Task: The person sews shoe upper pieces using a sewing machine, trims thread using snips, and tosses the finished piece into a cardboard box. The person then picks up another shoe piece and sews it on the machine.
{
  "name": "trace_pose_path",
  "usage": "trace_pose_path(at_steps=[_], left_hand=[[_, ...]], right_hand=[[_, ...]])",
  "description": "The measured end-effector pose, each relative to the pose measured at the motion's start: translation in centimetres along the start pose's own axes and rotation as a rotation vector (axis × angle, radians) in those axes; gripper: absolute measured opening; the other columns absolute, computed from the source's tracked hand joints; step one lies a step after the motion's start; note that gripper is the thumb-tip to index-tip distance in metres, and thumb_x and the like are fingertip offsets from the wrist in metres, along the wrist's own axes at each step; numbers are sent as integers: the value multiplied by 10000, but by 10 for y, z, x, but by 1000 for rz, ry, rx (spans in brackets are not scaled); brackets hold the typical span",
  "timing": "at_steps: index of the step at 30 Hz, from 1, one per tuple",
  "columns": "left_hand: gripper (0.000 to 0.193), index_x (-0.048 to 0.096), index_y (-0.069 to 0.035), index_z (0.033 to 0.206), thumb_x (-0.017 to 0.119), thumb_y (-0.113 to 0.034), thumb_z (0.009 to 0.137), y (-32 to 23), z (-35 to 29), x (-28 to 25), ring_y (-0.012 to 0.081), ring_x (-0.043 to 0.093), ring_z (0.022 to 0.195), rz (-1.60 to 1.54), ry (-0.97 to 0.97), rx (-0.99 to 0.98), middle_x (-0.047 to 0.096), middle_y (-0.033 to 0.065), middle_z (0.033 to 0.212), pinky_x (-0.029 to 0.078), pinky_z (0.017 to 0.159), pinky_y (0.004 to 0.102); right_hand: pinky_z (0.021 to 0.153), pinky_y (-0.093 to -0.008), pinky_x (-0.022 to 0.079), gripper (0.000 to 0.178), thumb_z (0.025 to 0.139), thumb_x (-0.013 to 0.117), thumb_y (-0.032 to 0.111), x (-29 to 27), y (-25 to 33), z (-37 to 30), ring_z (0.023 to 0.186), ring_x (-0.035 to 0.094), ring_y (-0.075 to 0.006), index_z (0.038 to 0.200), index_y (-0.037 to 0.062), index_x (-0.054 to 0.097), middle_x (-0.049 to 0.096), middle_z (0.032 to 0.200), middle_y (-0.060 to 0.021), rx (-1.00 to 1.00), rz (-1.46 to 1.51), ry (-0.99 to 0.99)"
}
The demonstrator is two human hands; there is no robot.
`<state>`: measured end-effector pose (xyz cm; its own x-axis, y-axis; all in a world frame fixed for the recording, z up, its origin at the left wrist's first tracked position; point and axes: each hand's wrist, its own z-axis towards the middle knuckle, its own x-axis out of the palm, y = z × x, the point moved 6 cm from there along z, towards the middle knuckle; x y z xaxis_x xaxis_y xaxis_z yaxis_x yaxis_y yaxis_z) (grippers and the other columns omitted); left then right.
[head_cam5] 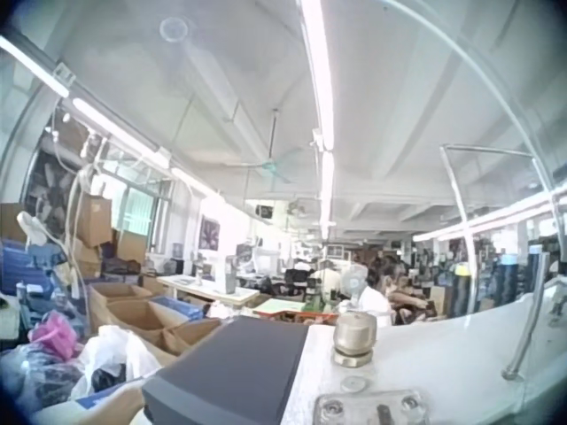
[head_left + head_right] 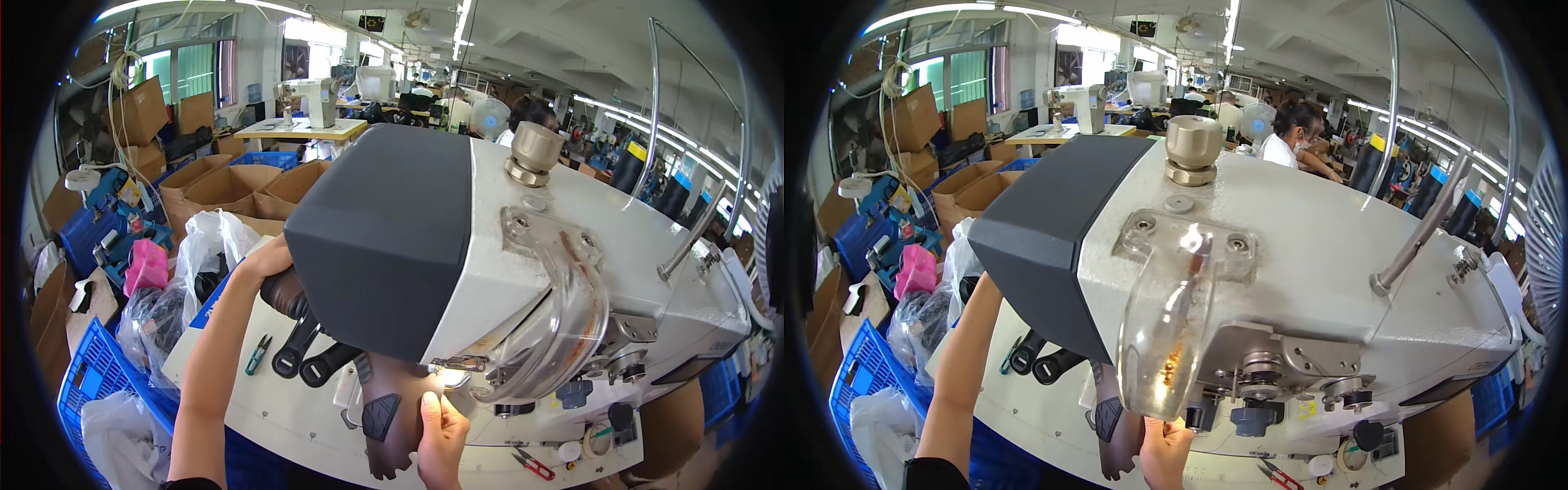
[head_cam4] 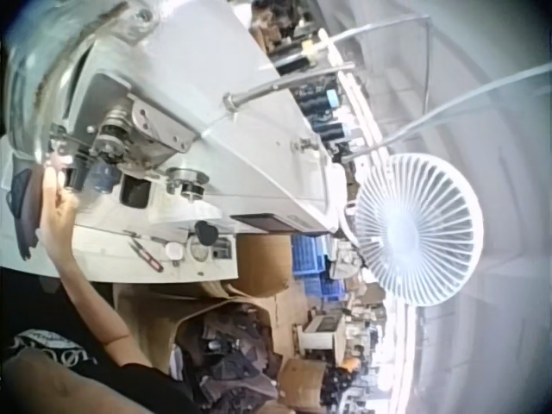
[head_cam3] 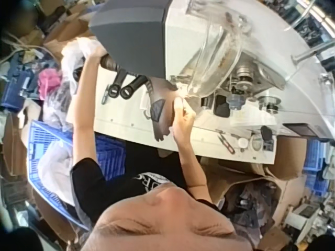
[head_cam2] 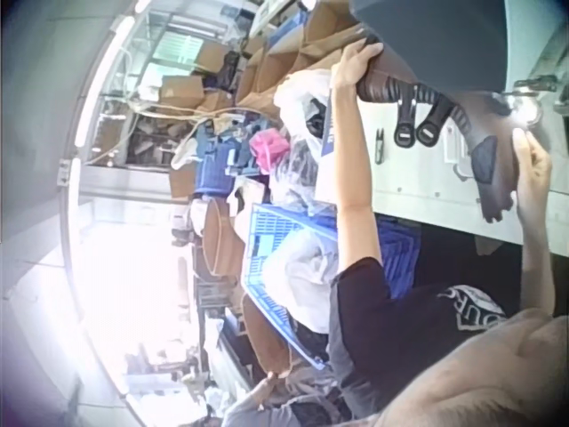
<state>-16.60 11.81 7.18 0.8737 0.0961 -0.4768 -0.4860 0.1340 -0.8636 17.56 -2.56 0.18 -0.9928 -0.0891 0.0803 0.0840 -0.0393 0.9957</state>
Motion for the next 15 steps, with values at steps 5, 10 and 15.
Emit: trace_pose_path(at_steps=[5,10,15], left_hand=[[398,556,42,1202,558,-175,869,0,-5,2,191,518,1093,-71,-135,20,571,138,1198,407,944,305],[390,562,43,1194,554,-181,875,4,-23,-10,182,533,1065,-131,-319,31,592,127,1156,417,925,294],[462,605,38,1133,460,-374,983,-15,-72,22,99,563,887,-223,-378,112,644,60,989,434,814,253]], right_hand=[[438,-194,228,254,978,478,161,2,9,1,504,327,16,829,-5,601,452,600,83,2,84,-93],[425,-188,229,262,980,474,159,6,3,3,486,331,18,818,0,604,458,579,81,-76,63,-60],[449,-217,177,284,958,531,181,-5,1,7,519,263,5,707,47,520,350,571,105,-92,142,-120]])
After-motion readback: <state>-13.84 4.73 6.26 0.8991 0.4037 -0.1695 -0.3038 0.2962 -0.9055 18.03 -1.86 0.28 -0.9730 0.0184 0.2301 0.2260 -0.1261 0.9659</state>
